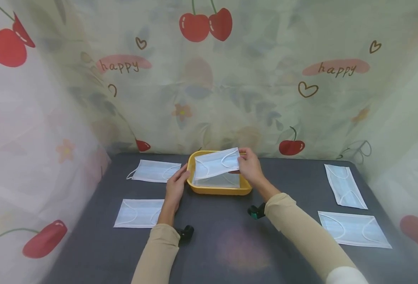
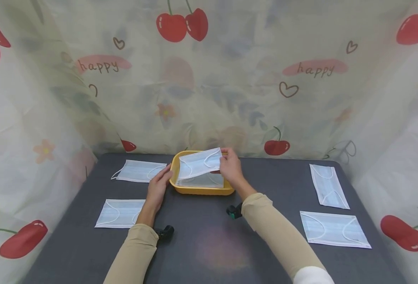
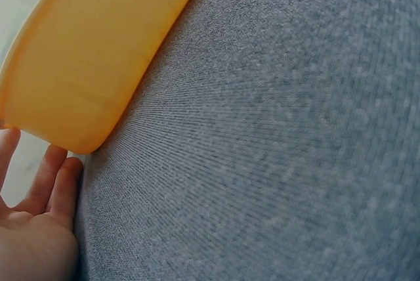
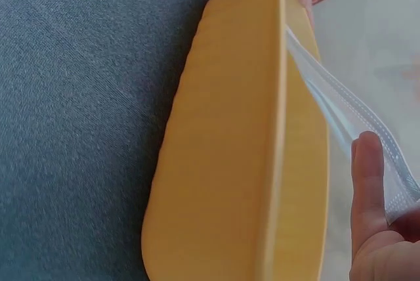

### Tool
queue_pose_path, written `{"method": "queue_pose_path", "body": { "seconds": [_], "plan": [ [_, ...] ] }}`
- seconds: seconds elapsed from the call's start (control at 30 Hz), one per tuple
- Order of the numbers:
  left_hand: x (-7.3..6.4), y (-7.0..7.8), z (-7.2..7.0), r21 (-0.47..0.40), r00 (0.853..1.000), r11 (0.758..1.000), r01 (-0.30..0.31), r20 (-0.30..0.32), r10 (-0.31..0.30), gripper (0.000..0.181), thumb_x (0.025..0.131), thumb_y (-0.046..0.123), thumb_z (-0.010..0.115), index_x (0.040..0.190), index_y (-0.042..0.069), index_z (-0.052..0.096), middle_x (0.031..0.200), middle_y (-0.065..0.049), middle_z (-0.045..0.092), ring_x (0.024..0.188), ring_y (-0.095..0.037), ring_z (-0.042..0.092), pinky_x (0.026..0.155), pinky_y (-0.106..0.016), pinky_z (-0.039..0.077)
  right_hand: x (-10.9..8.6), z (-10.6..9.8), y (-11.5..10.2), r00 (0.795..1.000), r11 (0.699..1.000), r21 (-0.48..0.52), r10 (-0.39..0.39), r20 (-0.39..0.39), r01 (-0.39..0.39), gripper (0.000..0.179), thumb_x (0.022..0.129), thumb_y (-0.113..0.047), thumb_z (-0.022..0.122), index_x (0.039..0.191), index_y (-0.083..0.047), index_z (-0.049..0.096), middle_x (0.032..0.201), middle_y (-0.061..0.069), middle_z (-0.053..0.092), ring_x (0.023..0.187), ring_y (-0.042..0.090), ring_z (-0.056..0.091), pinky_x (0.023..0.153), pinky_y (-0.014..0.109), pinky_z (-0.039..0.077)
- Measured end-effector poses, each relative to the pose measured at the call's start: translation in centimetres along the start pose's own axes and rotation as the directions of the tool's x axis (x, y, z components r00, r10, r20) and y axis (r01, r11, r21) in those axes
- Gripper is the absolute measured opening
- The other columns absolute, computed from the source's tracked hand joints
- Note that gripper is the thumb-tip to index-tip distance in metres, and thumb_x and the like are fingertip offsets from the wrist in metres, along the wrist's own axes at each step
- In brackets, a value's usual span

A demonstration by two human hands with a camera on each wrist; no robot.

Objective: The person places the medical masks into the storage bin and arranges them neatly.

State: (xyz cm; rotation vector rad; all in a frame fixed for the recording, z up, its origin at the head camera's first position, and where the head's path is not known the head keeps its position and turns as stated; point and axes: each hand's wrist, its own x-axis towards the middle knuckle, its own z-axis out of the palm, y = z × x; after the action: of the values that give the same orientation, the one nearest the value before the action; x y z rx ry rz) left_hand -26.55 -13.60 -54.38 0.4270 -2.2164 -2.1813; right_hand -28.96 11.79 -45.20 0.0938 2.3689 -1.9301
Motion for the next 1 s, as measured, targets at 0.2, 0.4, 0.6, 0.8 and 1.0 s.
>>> {"method": "queue_pose_path", "body": {
  "seconds": [0.2, 0.4, 0.6, 0.8, 1.0],
  "plan": [
    [0.0, 0.1, -0.1, 0.003, 1.0, 1.0, -0.005, 0.0, 0.005, 0.043, 0.098, 0.045, 0.064, 0.141, 0.039, 0.061, 0.151, 0.005, 0.057, 0.145, -0.016, 0.047, 0.124, -0.041, 0.036, 0.4, 1.0, 0.5, 1.0, 0.999, 0.04, 0.005, -0.003, -0.005, 0.038, 0.107, -0.003, 0.038, 0.144, -0.001, 0.043, 0.133, 0.028, 0.056, 0.095, 0.03, 0.069, 0.081, 0.048, 0.064],
    [0.0, 0.0, -0.1, 0.003, 1.0, 1.0, -0.014, 0.002, 0.014, 0.043, 0.099, 0.043, 0.063, 0.141, 0.038, 0.061, 0.151, 0.004, 0.057, 0.145, -0.016, 0.047, 0.123, -0.041, 0.037, 0.3, 1.8, 0.7, 1.0, 0.999, 0.047, 0.013, -0.009, -0.013, 0.038, 0.106, 0.0, 0.037, 0.143, 0.002, 0.042, 0.131, 0.03, 0.057, 0.091, 0.029, 0.07, 0.084, 0.056, 0.061],
    [0.1, -0.2, 0.0, -0.001, 1.0, 1.0, -0.02, 0.002, 0.02, 0.043, 0.098, 0.043, 0.064, 0.141, 0.037, 0.061, 0.15, 0.002, 0.058, 0.143, -0.016, 0.048, 0.122, -0.04, 0.039, 0.3, 2.0, 1.0, 1.0, 1.0, 0.018, 0.011, 0.017, -0.011, 0.039, 0.105, 0.002, 0.039, 0.143, 0.003, 0.043, 0.131, 0.031, 0.059, 0.091, 0.029, 0.07, 0.084, 0.056, 0.061],
    [0.1, -0.1, 0.0, 0.01, 1.0, 1.0, -0.016, 0.005, 0.016, 0.043, 0.099, 0.043, 0.063, 0.142, 0.037, 0.06, 0.152, 0.002, 0.056, 0.146, -0.017, 0.046, 0.123, -0.042, 0.038, 0.0, 1.7, 1.2, 1.0, 0.991, -0.135, 0.009, 0.006, -0.008, 0.037, 0.105, -0.004, 0.044, 0.142, -0.003, 0.047, 0.13, 0.026, 0.063, 0.094, 0.027, 0.069, 0.076, 0.043, 0.064],
    [0.0, -0.1, 0.0, 0.005, 1.0, 1.0, -0.014, 0.004, 0.014, 0.045, 0.099, 0.044, 0.063, 0.142, 0.036, 0.06, 0.152, 0.003, 0.056, 0.146, -0.017, 0.046, 0.123, -0.042, 0.037, -0.1, 1.3, 1.3, 0.999, 0.947, -0.319, -0.034, 0.0, 0.033, 0.038, 0.104, -0.007, 0.049, 0.141, -0.001, 0.05, 0.137, 0.024, 0.062, 0.12, 0.034, 0.064, 0.093, 0.041, 0.058]
  ]
}}
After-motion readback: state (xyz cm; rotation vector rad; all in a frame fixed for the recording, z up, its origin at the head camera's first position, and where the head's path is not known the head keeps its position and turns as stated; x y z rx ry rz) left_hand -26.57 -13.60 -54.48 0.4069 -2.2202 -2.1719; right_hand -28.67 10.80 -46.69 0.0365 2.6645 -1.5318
